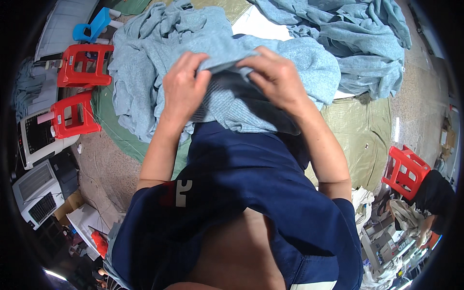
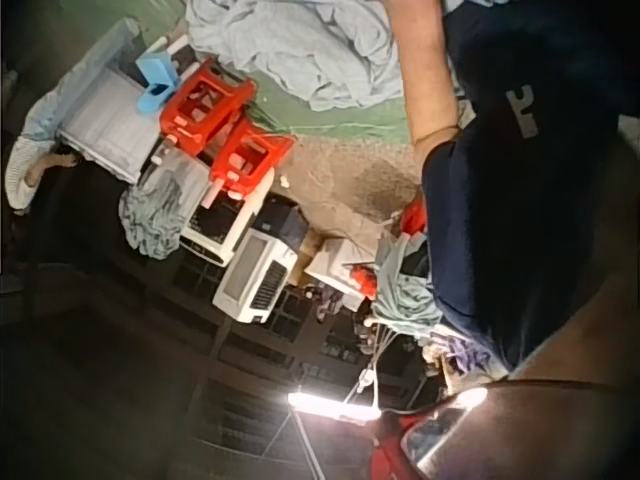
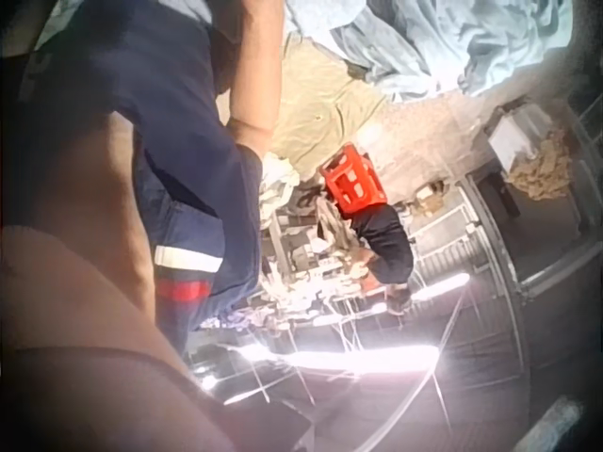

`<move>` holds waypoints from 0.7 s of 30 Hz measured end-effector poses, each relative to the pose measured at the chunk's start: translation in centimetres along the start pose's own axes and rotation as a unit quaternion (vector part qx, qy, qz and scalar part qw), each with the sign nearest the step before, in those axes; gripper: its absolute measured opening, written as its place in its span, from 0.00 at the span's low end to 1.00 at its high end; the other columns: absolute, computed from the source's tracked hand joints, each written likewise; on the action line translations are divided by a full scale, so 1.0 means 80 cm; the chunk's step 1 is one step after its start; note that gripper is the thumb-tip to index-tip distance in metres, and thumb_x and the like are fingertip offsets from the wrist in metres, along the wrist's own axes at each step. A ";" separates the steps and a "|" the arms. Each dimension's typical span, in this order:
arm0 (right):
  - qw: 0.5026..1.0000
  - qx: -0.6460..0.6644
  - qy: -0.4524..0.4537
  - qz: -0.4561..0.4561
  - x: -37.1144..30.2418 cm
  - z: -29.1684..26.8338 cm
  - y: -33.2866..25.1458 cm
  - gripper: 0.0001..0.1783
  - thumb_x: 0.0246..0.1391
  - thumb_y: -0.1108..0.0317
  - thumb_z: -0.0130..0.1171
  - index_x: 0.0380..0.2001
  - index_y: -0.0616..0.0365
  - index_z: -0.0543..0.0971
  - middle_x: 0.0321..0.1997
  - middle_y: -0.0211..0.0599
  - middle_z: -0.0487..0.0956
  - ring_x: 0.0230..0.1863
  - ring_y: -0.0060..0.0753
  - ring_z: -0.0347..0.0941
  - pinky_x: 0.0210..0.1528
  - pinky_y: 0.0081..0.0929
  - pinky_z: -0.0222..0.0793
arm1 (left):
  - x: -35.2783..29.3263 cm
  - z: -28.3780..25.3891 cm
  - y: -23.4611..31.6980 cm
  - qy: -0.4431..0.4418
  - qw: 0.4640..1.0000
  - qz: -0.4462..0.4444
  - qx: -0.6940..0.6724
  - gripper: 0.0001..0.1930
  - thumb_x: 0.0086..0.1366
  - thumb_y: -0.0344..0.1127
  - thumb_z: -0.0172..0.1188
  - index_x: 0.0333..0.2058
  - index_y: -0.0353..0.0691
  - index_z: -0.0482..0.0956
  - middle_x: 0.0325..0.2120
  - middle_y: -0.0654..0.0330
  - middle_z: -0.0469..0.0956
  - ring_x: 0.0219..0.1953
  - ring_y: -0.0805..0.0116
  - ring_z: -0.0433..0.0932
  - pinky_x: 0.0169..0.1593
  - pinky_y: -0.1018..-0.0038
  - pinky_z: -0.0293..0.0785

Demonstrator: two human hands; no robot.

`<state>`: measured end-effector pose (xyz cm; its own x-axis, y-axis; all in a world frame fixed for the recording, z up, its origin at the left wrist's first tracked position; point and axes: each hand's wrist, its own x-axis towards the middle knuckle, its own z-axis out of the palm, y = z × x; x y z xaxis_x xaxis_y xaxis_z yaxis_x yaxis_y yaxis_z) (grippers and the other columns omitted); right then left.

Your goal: Inspecting and buttoning knitted garments in a textile factory setting.

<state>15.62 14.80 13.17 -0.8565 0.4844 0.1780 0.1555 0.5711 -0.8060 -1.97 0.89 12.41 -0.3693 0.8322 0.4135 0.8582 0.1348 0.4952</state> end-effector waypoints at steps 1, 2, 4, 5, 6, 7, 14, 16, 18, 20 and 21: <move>0.999 0.025 0.029 -0.012 0.002 -0.010 0.002 0.13 0.47 0.80 0.58 0.38 0.58 0.82 0.37 0.32 0.78 0.35 0.29 0.75 0.39 0.28 0.71 | -0.002 0.001 -0.019 0.026 0.996 -0.007 0.085 0.11 0.50 0.27 0.59 0.35 0.39 0.79 0.31 0.55 0.77 0.37 0.53 0.76 0.42 0.61 0.73; 0.997 0.051 0.058 -0.024 0.002 -0.021 0.006 0.14 0.48 0.80 0.56 0.38 0.58 0.83 0.36 0.30 0.79 0.35 0.26 0.74 0.40 0.26 0.70 | -0.007 0.000 -0.039 0.024 0.989 -0.030 0.142 0.13 0.49 0.26 0.58 0.36 0.38 0.79 0.32 0.55 0.77 0.38 0.53 0.76 0.43 0.61 0.72; 0.981 0.170 0.095 0.006 0.001 -0.044 -0.007 0.16 0.47 0.79 0.53 0.39 0.57 0.84 0.41 0.34 0.81 0.42 0.25 0.74 0.51 0.21 0.66 | -0.019 -0.003 -0.075 0.077 0.979 -0.086 0.168 0.12 0.48 0.24 0.57 0.35 0.36 0.79 0.32 0.53 0.77 0.40 0.52 0.76 0.44 0.60 0.72; 0.969 0.207 0.131 -0.018 -0.002 -0.056 -0.009 0.16 0.45 0.79 0.53 0.39 0.61 0.83 0.43 0.36 0.81 0.45 0.27 0.74 0.53 0.24 0.66 | -0.024 -0.013 -0.093 0.120 0.971 -0.109 0.176 0.11 0.48 0.23 0.55 0.33 0.36 0.79 0.32 0.53 0.77 0.39 0.54 0.76 0.43 0.62 0.72; 0.961 0.214 0.171 -0.039 -0.007 -0.071 -0.018 0.18 0.45 0.77 0.53 0.41 0.64 0.82 0.43 0.39 0.81 0.47 0.29 0.74 0.54 0.26 0.66 | -0.029 -0.031 -0.111 0.163 0.960 -0.132 0.184 0.10 0.49 0.22 0.54 0.32 0.35 0.79 0.31 0.52 0.77 0.38 0.55 0.77 0.42 0.64 0.73; 0.944 0.245 0.211 -0.059 -0.018 -0.088 -0.016 0.19 0.46 0.74 0.52 0.44 0.66 0.80 0.45 0.43 0.80 0.48 0.32 0.74 0.55 0.28 0.67 | -0.037 -0.056 -0.134 0.220 0.952 -0.175 0.118 0.09 0.50 0.20 0.52 0.30 0.34 0.78 0.29 0.54 0.77 0.35 0.59 0.77 0.41 0.67 0.73; 0.910 0.337 0.211 -0.116 -0.086 -0.158 0.014 0.12 0.53 0.71 0.56 0.40 0.66 0.78 0.39 0.40 0.77 0.38 0.28 0.75 0.44 0.23 0.70 | -0.023 -0.158 -0.099 0.262 0.954 -0.090 -0.116 0.11 0.54 0.15 0.45 0.25 0.34 0.75 0.27 0.61 0.75 0.30 0.74 0.73 0.38 0.78 0.71; 0.919 0.350 0.164 -0.077 -0.096 -0.143 0.007 0.10 0.50 0.71 0.60 0.35 0.65 0.79 0.35 0.39 0.78 0.37 0.29 0.75 0.44 0.24 0.68 | -0.018 -0.107 -0.077 0.133 0.963 -0.078 -0.222 0.09 0.55 0.16 0.49 0.31 0.34 0.77 0.34 0.60 0.77 0.37 0.72 0.75 0.44 0.76 0.73; 0.937 0.313 0.140 -0.068 -0.099 -0.127 0.000 0.10 0.46 0.68 0.66 0.29 0.64 0.82 0.34 0.40 0.81 0.38 0.31 0.76 0.46 0.28 0.69 | -0.002 -0.058 -0.042 0.041 0.967 -0.034 -0.250 0.11 0.57 0.19 0.52 0.37 0.35 0.78 0.40 0.58 0.78 0.44 0.67 0.76 0.50 0.73 0.72; 0.944 0.303 0.112 -0.072 -0.101 -0.123 -0.015 0.13 0.43 0.64 0.71 0.26 0.63 0.83 0.33 0.43 0.81 0.37 0.36 0.77 0.45 0.29 0.68 | 0.031 -0.020 -0.010 -0.020 0.967 0.056 -0.249 0.15 0.57 0.22 0.55 0.44 0.36 0.78 0.46 0.56 0.77 0.52 0.63 0.74 0.57 0.69 0.67; 0.948 0.295 0.098 -0.069 -0.102 -0.122 -0.020 0.14 0.42 0.62 0.71 0.26 0.63 0.83 0.33 0.44 0.81 0.38 0.37 0.77 0.46 0.30 0.68 | 0.049 -0.009 0.000 -0.044 0.963 0.111 -0.243 0.17 0.57 0.23 0.57 0.47 0.36 0.77 0.49 0.56 0.77 0.55 0.61 0.72 0.60 0.67 0.64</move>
<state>27.19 16.39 18.50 -0.7320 0.5791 0.3589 -0.3027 0.1955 -0.9328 -3.63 3.77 14.59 -0.1463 0.8567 0.4947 0.6362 -0.3014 0.7102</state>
